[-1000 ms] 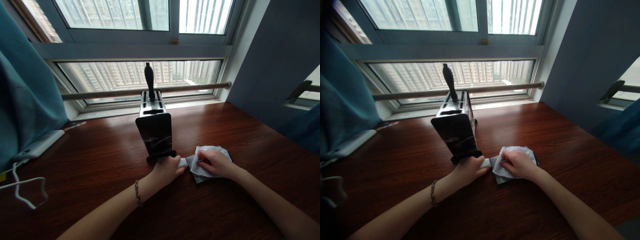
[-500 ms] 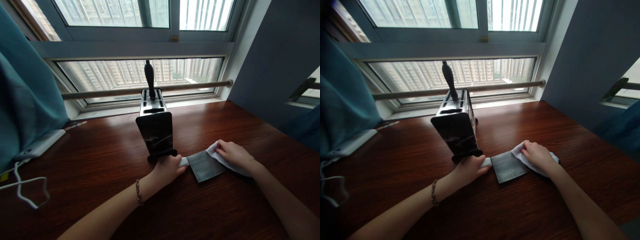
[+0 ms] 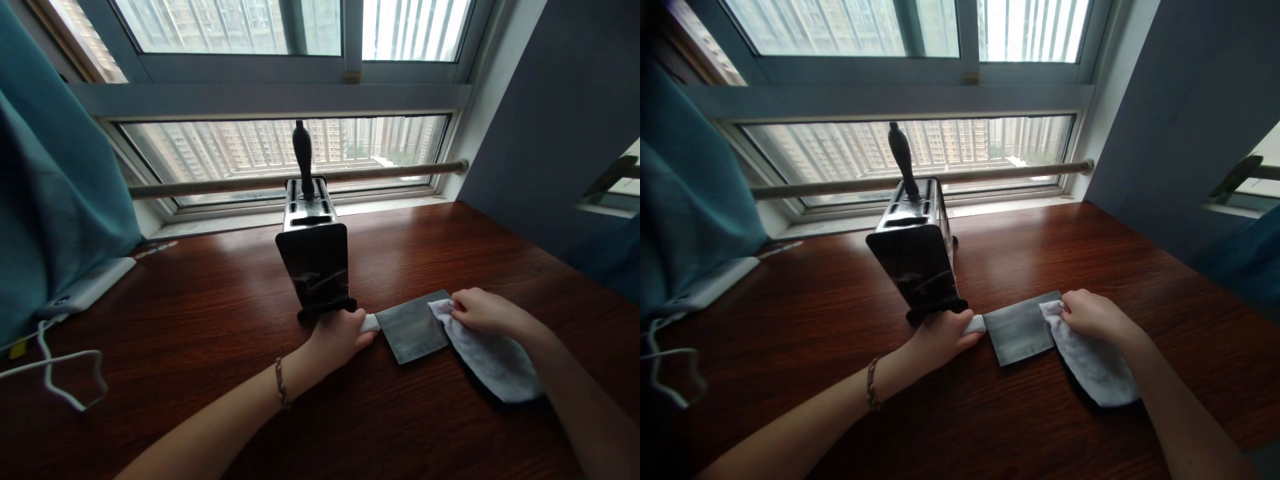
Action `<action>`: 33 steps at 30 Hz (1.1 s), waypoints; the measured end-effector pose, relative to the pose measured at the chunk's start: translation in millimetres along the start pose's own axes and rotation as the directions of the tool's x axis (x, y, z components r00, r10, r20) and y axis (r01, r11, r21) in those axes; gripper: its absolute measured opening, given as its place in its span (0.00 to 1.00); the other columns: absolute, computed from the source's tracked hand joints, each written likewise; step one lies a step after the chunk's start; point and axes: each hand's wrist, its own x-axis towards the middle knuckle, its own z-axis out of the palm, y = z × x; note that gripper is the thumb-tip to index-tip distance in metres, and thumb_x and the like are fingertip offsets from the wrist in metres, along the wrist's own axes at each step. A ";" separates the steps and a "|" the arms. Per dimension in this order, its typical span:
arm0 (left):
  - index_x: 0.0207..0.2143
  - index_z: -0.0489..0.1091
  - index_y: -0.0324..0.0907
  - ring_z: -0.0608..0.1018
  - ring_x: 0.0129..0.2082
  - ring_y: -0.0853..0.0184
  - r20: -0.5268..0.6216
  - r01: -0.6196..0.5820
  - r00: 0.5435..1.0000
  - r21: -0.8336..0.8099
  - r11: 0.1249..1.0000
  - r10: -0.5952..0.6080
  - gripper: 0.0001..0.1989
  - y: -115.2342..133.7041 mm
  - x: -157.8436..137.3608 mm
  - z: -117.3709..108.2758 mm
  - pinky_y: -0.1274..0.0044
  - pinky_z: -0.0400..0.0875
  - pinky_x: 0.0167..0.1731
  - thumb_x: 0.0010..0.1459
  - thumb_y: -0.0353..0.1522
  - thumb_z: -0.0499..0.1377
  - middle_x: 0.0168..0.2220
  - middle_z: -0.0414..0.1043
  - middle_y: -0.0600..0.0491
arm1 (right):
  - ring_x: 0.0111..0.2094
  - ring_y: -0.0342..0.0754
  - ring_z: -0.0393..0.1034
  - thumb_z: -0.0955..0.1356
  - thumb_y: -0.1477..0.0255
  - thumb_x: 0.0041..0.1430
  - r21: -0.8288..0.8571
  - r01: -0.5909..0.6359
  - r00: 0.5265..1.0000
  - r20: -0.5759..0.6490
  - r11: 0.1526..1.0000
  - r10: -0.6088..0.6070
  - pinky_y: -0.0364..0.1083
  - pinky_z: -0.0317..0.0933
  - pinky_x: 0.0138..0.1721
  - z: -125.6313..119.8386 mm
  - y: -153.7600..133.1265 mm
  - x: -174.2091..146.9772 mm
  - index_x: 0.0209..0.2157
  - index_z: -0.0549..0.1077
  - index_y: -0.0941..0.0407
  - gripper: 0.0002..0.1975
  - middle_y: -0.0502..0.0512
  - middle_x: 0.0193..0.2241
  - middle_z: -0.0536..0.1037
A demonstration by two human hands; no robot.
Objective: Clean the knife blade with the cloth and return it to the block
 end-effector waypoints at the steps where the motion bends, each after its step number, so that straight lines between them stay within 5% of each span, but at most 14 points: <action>1: 0.35 0.69 0.41 0.75 0.28 0.62 0.000 -0.002 1.000 -0.004 1.000 0.002 0.16 -0.1 0.1 0.0 0.75 0.58 0.24 0.62 0.44 0.52 0.30 0.73 0.48 | 0.29 0.50 0.69 0.63 0.73 0.61 0.005 0.058 0.998 -0.001 0.998 -0.058 0.46 0.51 0.28 0.9 -0.1 -0.7 0.25 0.67 0.58 0.10 0.58 0.28 0.75; 5: 0.34 0.69 0.40 0.75 0.27 0.63 -0.001 -0.001 1.000 -0.010 1.000 0.001 0.16 0.4 1.3 0.4 0.76 0.57 0.24 0.62 0.44 0.52 0.29 0.73 0.48 | 0.26 0.46 0.65 0.65 0.71 0.58 0.085 0.307 0.952 -0.008 0.948 -0.308 0.44 0.50 0.26 4.5 -8.0 -2.9 0.25 0.66 0.58 0.09 0.54 0.25 0.72; 10: 0.34 0.69 0.40 0.75 0.28 0.64 -0.015 -0.016 1.000 -0.005 1.000 0.016 0.17 1.0 0.5 1.1 0.76 0.58 0.24 0.63 0.44 0.51 0.30 0.73 0.48 | 0.24 0.43 0.61 0.67 0.67 0.57 0.221 0.551 0.832 -0.077 0.805 -0.549 0.43 0.48 0.25 10.6 -36.4 -9.3 0.25 0.65 0.58 0.12 0.49 0.22 0.70; 14: 0.34 0.69 0.40 0.75 0.27 0.63 -0.032 -0.026 0.999 0.010 1.000 0.026 0.16 0.3 -1.3 1.2 0.75 0.58 0.24 0.62 0.43 0.52 0.29 0.73 0.48 | 0.23 0.41 0.58 0.70 0.63 0.57 0.290 0.649 0.755 -0.128 0.704 -0.643 0.42 0.47 0.25 19.4 -60.1 -16.7 0.27 0.66 0.58 0.14 0.47 0.22 0.69; 17: 0.34 0.68 0.40 0.76 0.28 0.62 -0.038 -0.031 0.999 0.011 0.999 0.031 0.16 0.1 -1.0 2.0 0.74 0.59 0.24 0.62 0.44 0.52 0.30 0.73 0.48 | 0.23 0.41 0.58 0.72 0.66 0.54 0.278 0.665 0.743 -0.156 0.693 -0.651 0.42 0.46 0.25 24.3 -69.2 -19.4 0.26 0.66 0.58 0.13 0.46 0.22 0.68; 24: 0.35 0.68 0.41 0.76 0.29 0.61 -0.032 -0.027 0.999 -0.012 1.000 0.027 0.15 0.3 1.3 2.3 0.74 0.60 0.25 0.62 0.43 0.53 0.30 0.73 0.48 | 0.23 0.41 0.58 0.70 0.71 0.51 0.299 0.543 0.827 -0.028 0.785 -0.561 0.43 0.47 0.24 13.0 -49.5 -14.7 0.22 0.64 0.58 0.12 0.45 0.19 0.66; 29: 0.35 0.68 0.40 0.76 0.28 0.61 -0.016 -0.017 1.000 -0.017 1.000 0.017 0.15 1.9 -0.4 -0.4 0.75 0.59 0.24 0.62 0.43 0.52 0.29 0.73 0.47 | 0.24 0.44 0.61 0.70 0.71 0.47 0.337 0.278 0.949 0.046 0.899 -0.310 0.43 0.50 0.24 5.6 -4.9 -2.1 0.21 0.66 0.58 0.08 0.48 0.20 0.68; 33: 0.35 0.69 0.40 0.76 0.28 0.61 -0.019 -0.016 1.000 -0.012 1.000 0.016 0.16 1.8 -1.4 0.5 0.74 0.60 0.25 0.63 0.43 0.52 0.30 0.73 0.47 | 0.23 0.48 0.66 0.69 0.70 0.49 0.296 0.054 0.996 0.058 0.954 -0.075 0.44 0.51 0.24 2.1 31.9 8.2 0.22 0.70 0.58 0.07 0.52 0.20 0.71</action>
